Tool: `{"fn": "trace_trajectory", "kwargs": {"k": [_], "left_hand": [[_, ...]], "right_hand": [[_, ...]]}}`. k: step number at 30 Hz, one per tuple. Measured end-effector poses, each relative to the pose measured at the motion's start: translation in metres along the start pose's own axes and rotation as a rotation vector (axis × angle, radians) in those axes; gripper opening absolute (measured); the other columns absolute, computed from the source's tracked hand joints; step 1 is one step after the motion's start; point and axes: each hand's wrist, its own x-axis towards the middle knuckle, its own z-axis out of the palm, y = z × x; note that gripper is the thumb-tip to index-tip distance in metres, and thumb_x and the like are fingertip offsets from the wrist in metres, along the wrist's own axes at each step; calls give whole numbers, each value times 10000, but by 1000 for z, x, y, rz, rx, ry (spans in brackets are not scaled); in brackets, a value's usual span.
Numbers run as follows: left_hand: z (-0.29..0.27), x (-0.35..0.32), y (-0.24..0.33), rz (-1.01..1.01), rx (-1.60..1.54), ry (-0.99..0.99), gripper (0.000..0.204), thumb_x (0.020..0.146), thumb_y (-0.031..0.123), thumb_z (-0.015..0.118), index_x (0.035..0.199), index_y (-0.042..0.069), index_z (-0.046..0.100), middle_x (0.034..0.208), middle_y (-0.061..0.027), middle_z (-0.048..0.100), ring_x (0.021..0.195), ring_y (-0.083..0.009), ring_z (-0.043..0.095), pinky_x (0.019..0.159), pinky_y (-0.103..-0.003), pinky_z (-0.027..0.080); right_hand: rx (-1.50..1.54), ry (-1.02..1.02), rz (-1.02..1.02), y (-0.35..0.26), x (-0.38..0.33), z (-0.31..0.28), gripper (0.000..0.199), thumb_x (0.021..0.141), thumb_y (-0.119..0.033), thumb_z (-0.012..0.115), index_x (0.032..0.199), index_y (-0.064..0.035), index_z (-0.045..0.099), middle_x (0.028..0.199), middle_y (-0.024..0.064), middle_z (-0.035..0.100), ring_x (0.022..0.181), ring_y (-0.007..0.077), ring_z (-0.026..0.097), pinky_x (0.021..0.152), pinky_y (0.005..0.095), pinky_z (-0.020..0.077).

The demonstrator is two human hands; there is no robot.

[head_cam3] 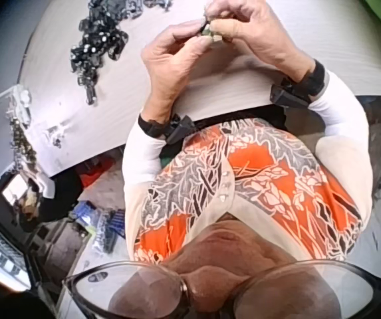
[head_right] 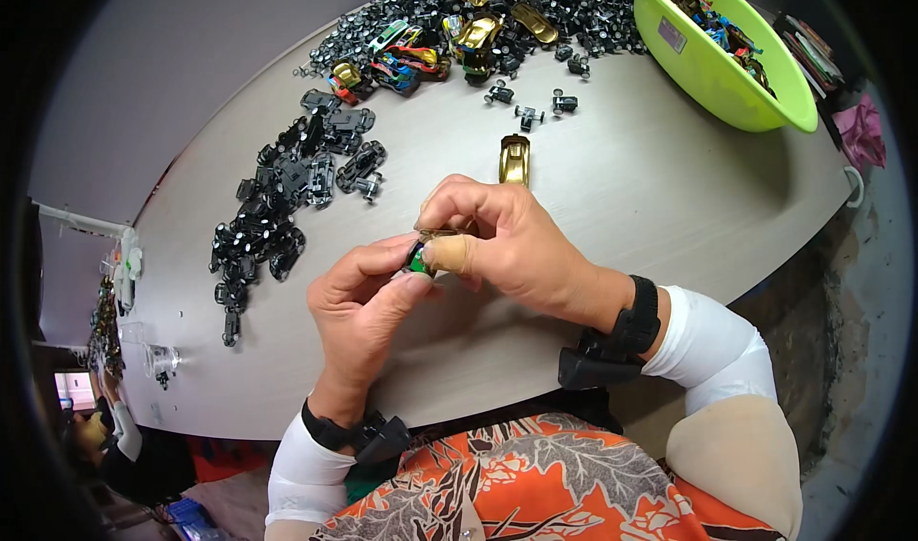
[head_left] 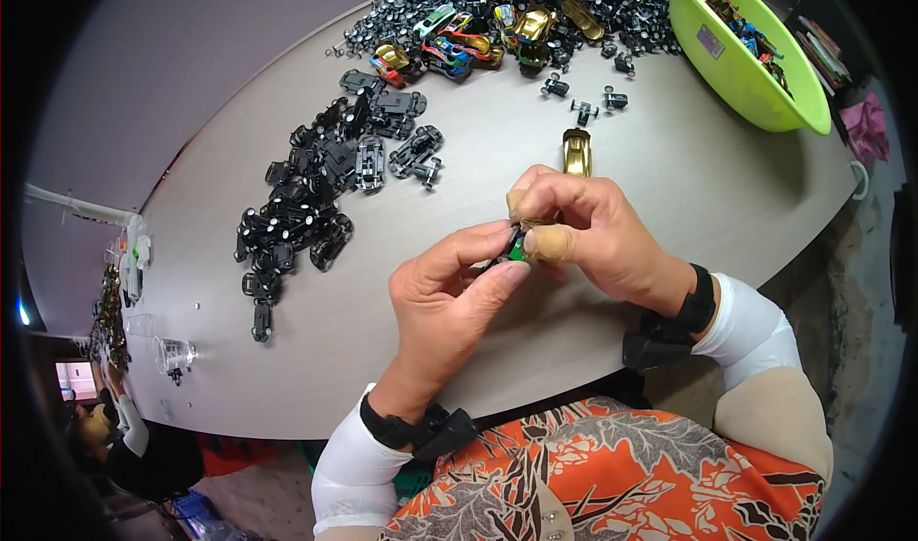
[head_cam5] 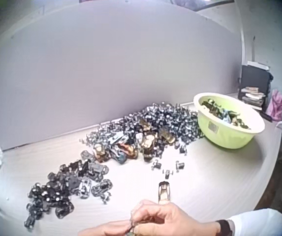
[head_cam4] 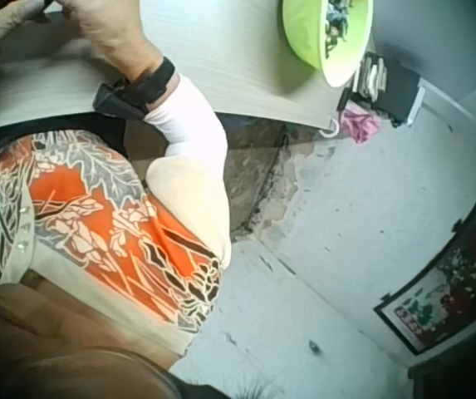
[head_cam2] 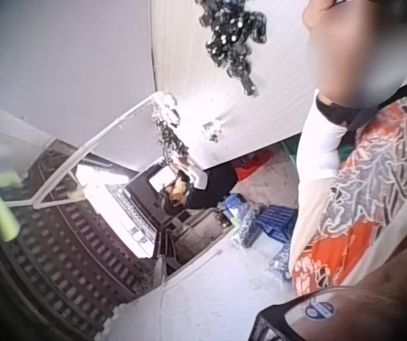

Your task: The person assembles small toy cars by hand at a table. They pick up black chassis and colorful car bodies, snap them together, and place the finished units on the table. The person handles the parts one at a time, repeatedly performing the same assembly sequence.

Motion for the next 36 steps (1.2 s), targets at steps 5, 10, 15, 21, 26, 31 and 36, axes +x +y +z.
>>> {"fn": "trace_trajectory", "kwargs": {"k": [5,10,15,21,26,31,36], "left_hand": [[-1,2,0,59,15,-12,209,781,-52,632,989,-39,619,1031,-126,598,914,-149,584,770,-249,491],[-2,3,2,80,43,-17,220,771,-50,623,988,-28,600,1056,-109,569,908,-136,564,769,-250,471],[0,2,2,111,54,6,183,777,-54,610,954,-13,587,1048,-123,558,929,-149,565,792,-266,473],[1,0,2,204,156,-34,203,765,-67,614,958,-12,587,1054,-145,547,938,-163,562,798,-264,471],[-2,-1,2,149,151,-50,223,743,-72,611,954,-5,585,1031,-119,532,919,-153,545,790,-257,453],[-2,2,-1,137,84,-67,255,725,-64,600,967,6,562,1004,-93,515,911,-143,528,786,-257,438],[1,3,-2,183,92,-10,244,765,-45,598,999,9,556,1050,-109,521,987,-168,532,794,-268,445]], "right_hand": [[-120,-71,-256,4,3,0,168,762,-104,684,818,-28,546,903,42,483,785,116,466,691,248,411],[-82,-131,-208,9,4,-4,192,736,-75,697,795,-44,517,901,35,476,829,120,445,743,257,382],[103,-59,-61,6,0,3,208,712,-29,682,807,-59,499,895,25,465,810,102,422,723,243,364],[106,-60,-36,1,-1,2,214,697,-26,681,802,-57,498,875,24,465,788,99,416,711,235,351],[14,-127,-67,-2,1,1,199,702,-26,678,785,-48,498,858,26,466,778,103,416,702,236,348],[14,-108,-47,-2,-3,3,197,709,-23,678,811,-46,511,868,17,474,776,94,428,701,237,356],[88,85,-25,-2,-4,11,184,748,-48,657,883,-53,531,798,-38,511,693,28,447,601,186,383]]}}
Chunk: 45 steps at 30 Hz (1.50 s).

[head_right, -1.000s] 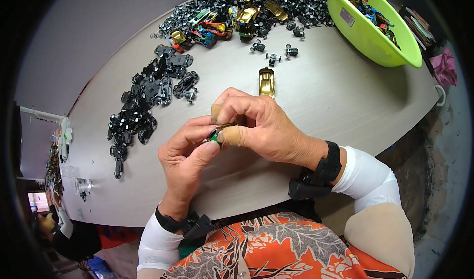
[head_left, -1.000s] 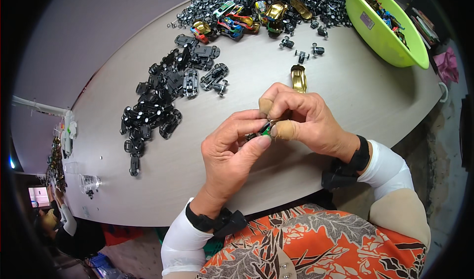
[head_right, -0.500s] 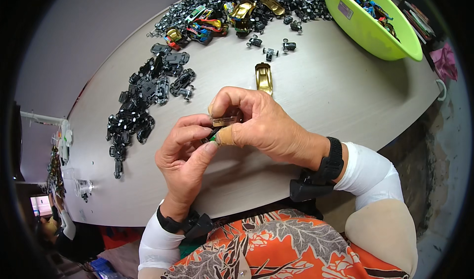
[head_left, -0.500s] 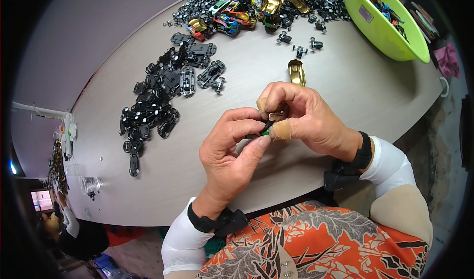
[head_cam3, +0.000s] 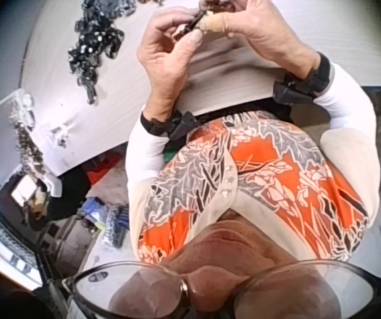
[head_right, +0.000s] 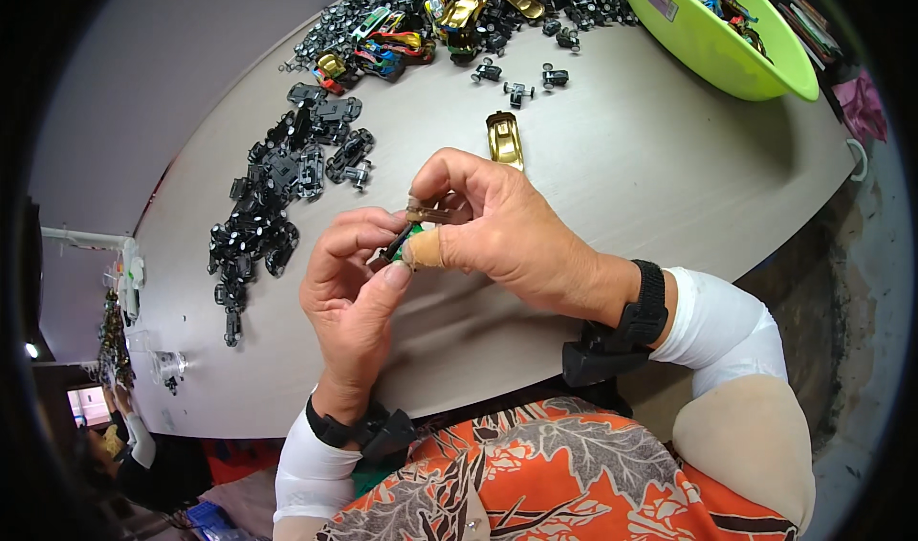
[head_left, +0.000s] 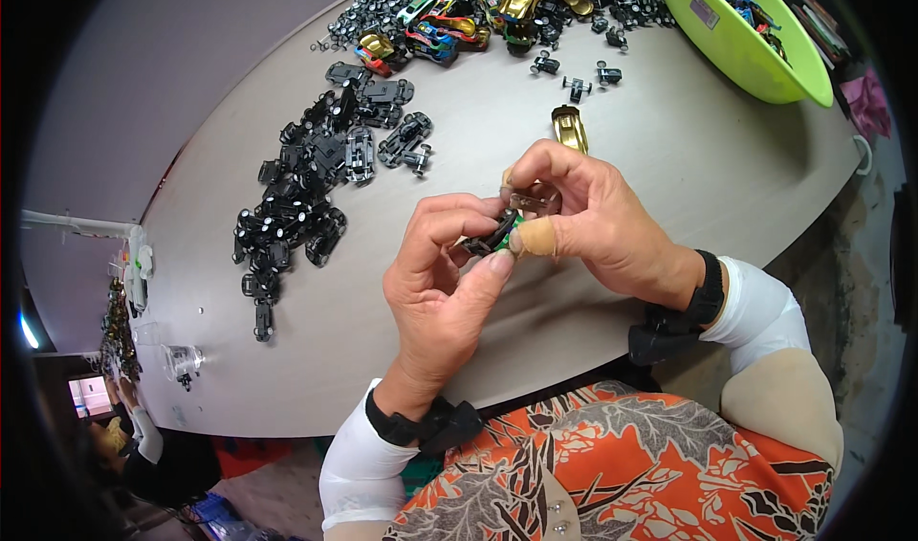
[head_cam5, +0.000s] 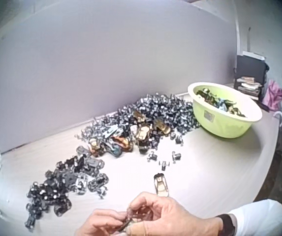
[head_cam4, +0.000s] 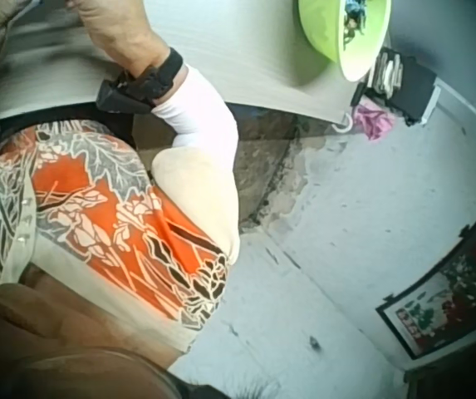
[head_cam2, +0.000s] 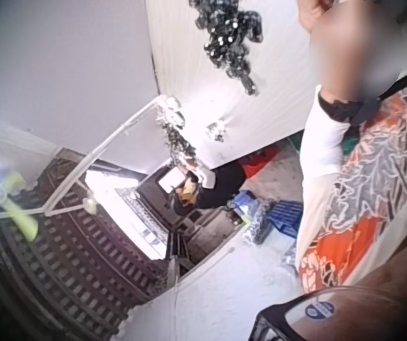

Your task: The person assembles small toy cars by hand at a table. They pick up black chassis and colorful car bodies, snap them together, and place the finished units on the table. The person handles the parts one at a time, repeatedly performing the same assembly sequence.

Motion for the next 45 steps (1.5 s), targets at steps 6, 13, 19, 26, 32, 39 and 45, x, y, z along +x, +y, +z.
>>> {"fn": "trace_trajectory", "kwargs": {"k": [6,13,19,26,32,39,45], "left_hand": [[-1,0,-1,61,61,7,174,812,-19,583,984,10,586,1163,-174,532,1069,-236,533,911,-357,434],[-1,-1,-1,92,118,25,140,788,-70,600,911,-7,622,1131,-182,532,1043,-236,546,889,-328,456],[-1,1,1,233,174,-42,224,742,-70,643,952,-2,608,1125,-187,525,1046,-237,542,843,-307,481],[0,-3,-2,101,44,16,207,754,-78,640,944,-5,598,1089,-151,520,1029,-200,535,822,-288,495],[-5,3,1,-225,-261,-15,178,791,-11,640,963,-19,595,1100,-125,522,975,-175,549,809,-283,500],[-13,6,3,-535,-275,-118,207,770,80,699,950,21,616,863,-41,632,772,-77,567,674,-198,463],[-18,11,5,-653,-279,-49,187,759,88,708,912,20,623,714,-8,606,613,-56,537,546,-168,429]], "right_hand": [[166,-39,79,1,1,-5,182,747,-35,635,903,-65,544,862,-10,523,724,53,489,588,198,408],[175,-116,101,4,2,-8,171,734,-14,622,863,-68,524,964,14,480,789,75,490,602,203,424],[143,-93,15,2,-2,-4,164,752,-19,632,848,-69,508,951,15,471,771,67,471,588,193,417],[10,-70,-107,9,1,-5,190,810,-74,636,969,-38,539,798,-6,545,655,36,505,533,174,419],[-111,-134,-132,1,5,-14,226,821,-71,623,1016,-24,520,849,33,593,693,55,556,540,188,428],[-171,-188,-147,-2,6,-13,138,817,-49,576,946,-23,532,900,22,515,691,59,487,546,187,419],[-239,-222,20,-15,8,-26,57,815,-50,562,825,4,576,866,51,501,640,65,454,503,184,394]]}}
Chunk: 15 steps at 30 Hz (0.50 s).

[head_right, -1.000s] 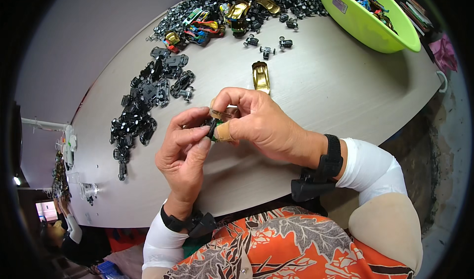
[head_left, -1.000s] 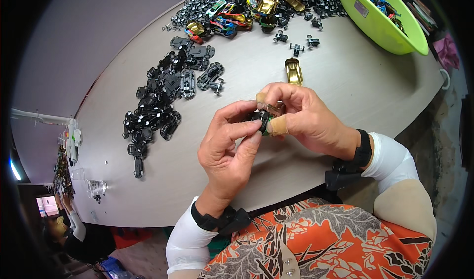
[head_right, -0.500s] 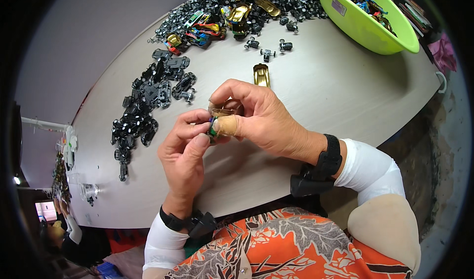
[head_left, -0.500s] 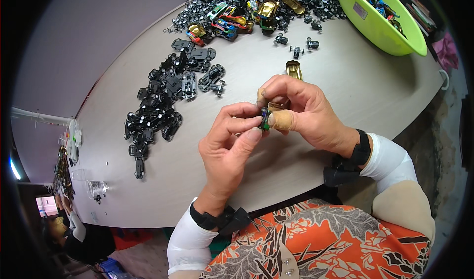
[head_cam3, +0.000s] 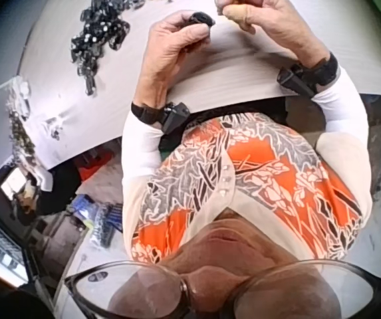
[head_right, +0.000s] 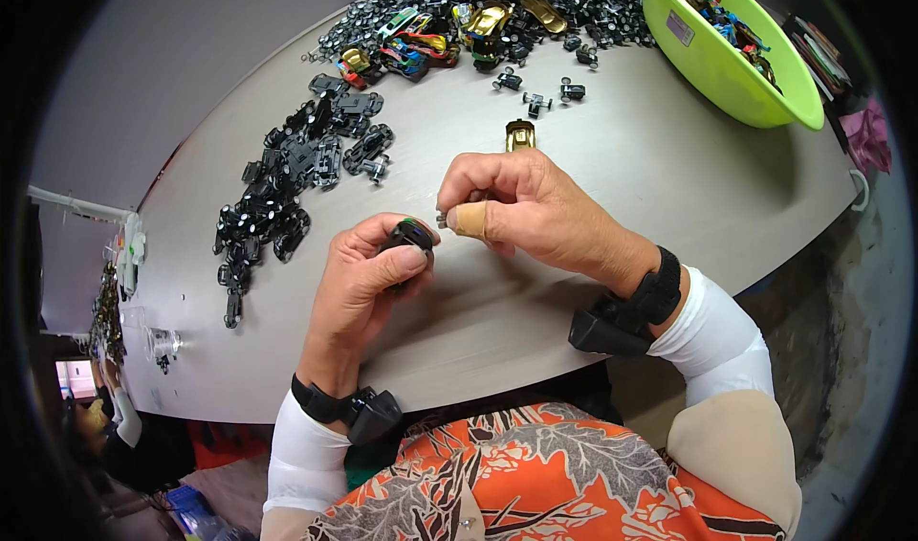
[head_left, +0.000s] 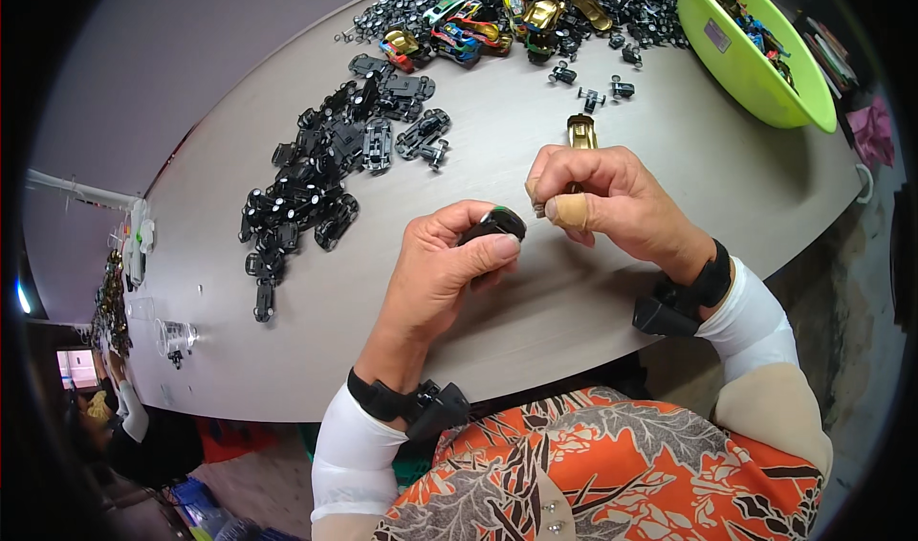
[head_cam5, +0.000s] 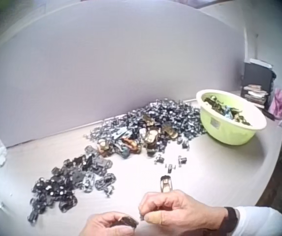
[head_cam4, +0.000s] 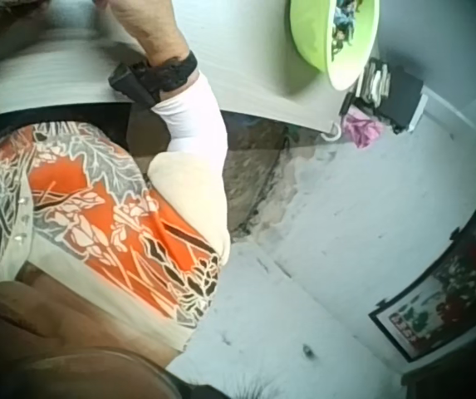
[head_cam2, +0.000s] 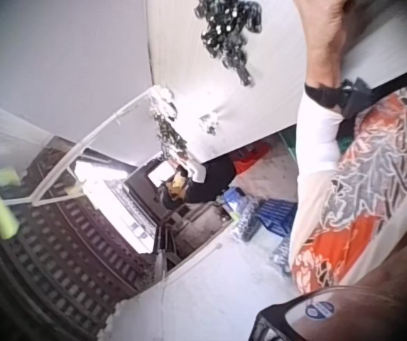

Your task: The person assembles small toy cars by hand at a table. They pick up black chassis and colorful car bodies, snap them together, and place the finished units on the table. The person handles the parts one at a time, repeatedly performing the same assembly sequence.

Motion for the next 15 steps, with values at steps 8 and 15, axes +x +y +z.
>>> {"fn": "trace_trajectory", "kwargs": {"k": [8,15], "left_hand": [[0,-2,-2,-44,107,-82,153,757,115,711,846,20,630,647,12,572,557,-37,500,485,-158,367],[7,-5,-7,7,376,-5,112,769,109,693,779,20,625,619,58,522,558,-8,428,492,-174,330]], "right_hand": [[-99,-118,-54,5,1,2,99,790,-74,648,821,-1,590,861,34,518,656,62,453,520,186,376],[-247,-34,-54,23,2,11,72,732,24,575,800,1,565,720,2,549,656,93,494,595,259,407]]}}
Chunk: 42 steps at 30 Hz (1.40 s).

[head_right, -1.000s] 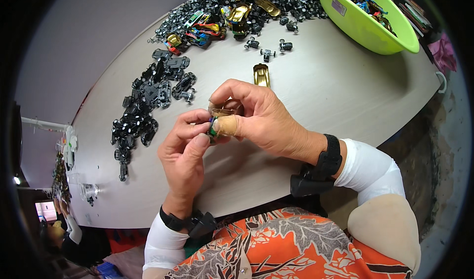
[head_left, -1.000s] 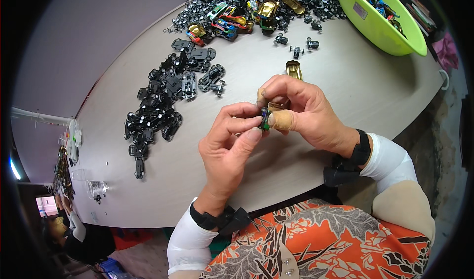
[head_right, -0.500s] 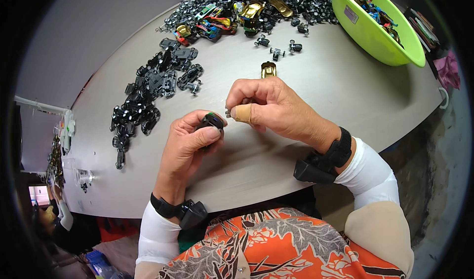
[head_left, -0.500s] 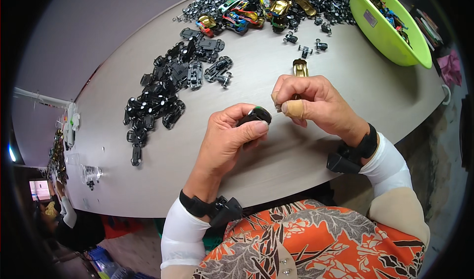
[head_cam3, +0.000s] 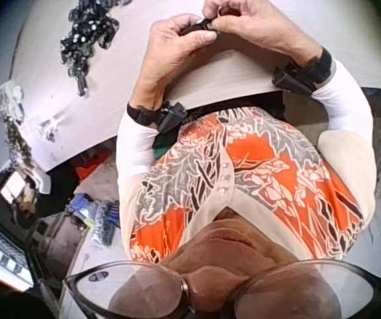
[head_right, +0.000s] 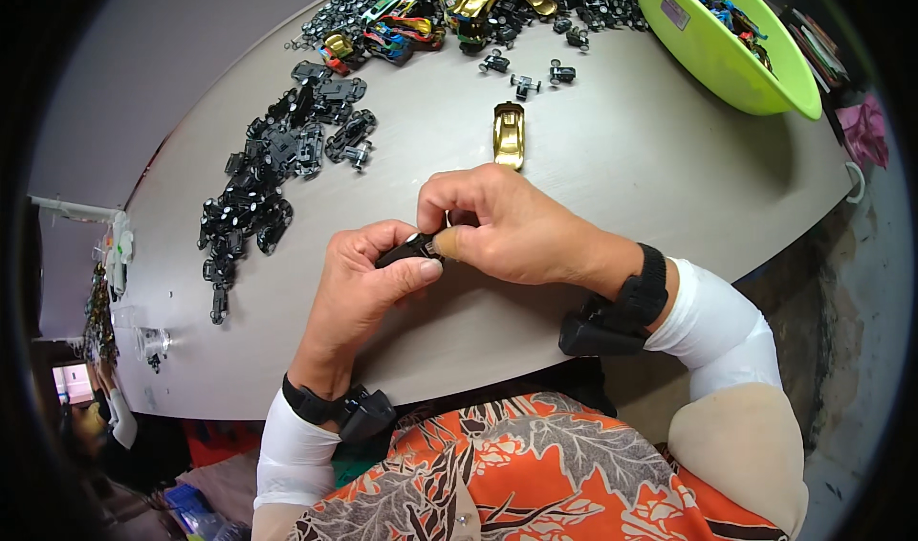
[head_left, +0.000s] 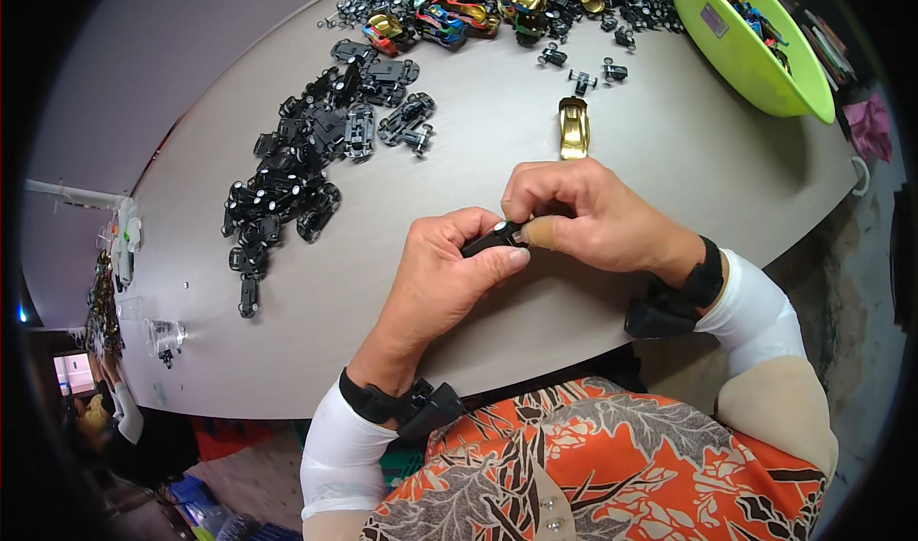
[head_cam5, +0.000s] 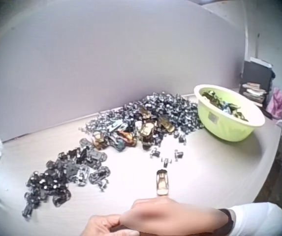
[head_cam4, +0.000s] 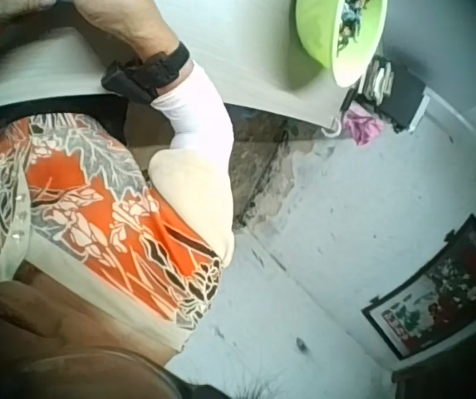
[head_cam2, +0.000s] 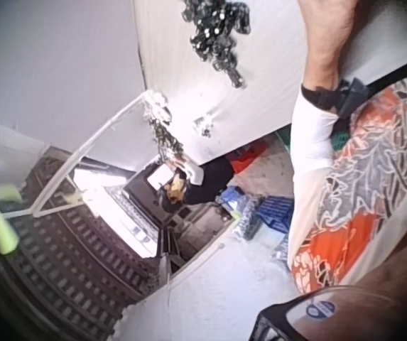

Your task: The person assembles small toy cars by hand at a table. They pick up black chassis and colorful car bodies, snap them together, and place the finished units on the table. The person handles the parts one at a time, repeatedly performing the same assembly sequence.

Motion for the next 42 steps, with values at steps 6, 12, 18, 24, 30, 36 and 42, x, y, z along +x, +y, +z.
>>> {"fn": "trace_trajectory", "kwargs": {"k": [6,12,18,24,30,36,42], "left_hand": [[1,4,-4,-5,66,22,75,778,84,644,818,24,624,638,53,533,553,-7,425,479,-171,318],[-11,6,3,-141,-269,-57,198,783,43,530,974,2,568,713,2,564,499,-36,460,428,-168,342],[-14,5,2,-52,-288,26,230,758,10,597,985,-9,569,737,-9,572,512,-50,493,443,-178,387],[-16,13,-9,96,-408,164,283,753,24,651,1016,7,549,833,-47,614,615,-85,574,492,-192,450],[-12,7,1,-16,-416,30,281,805,104,590,1053,-15,530,837,-94,626,637,-162,618,567,-269,528],[-9,5,3,-48,-326,-42,252,815,116,608,1025,-10,549,795,-77,624,586,-112,582,502,-212,473],[-8,2,0,-20,-165,-61,173,843,118,605,983,22,572,734,18,559,557,-34,479,481,-161,377]], "right_hand": [[-168,74,-76,3,0,6,77,731,23,567,806,7,567,728,53,576,682,109,523,644,270,432],[276,59,253,-12,3,-6,111,818,-32,571,928,-22,566,734,-11,549,490,14,415,433,164,315],[296,98,213,-7,3,-3,106,816,-34,578,922,-32,577,723,-21,540,477,12,405,427,165,312],[123,-56,120,-3,-1,8,28,819,-37,575,843,-30,562,746,-36,516,538,20,450,469,174,352],[248,124,127,-8,1,-4,74,814,-66,580,879,-32,582,694,-29,547,530,8,468,461,164,380],[299,52,139,-10,3,-6,86,806,-85,595,871,-29,594,699,-17,558,529,22,477,466,166,391],[232,-14,259,-11,1,-6,107,783,-79,611,871,-18,616,678,-9,564,490,30,455,436,184,364]]}}
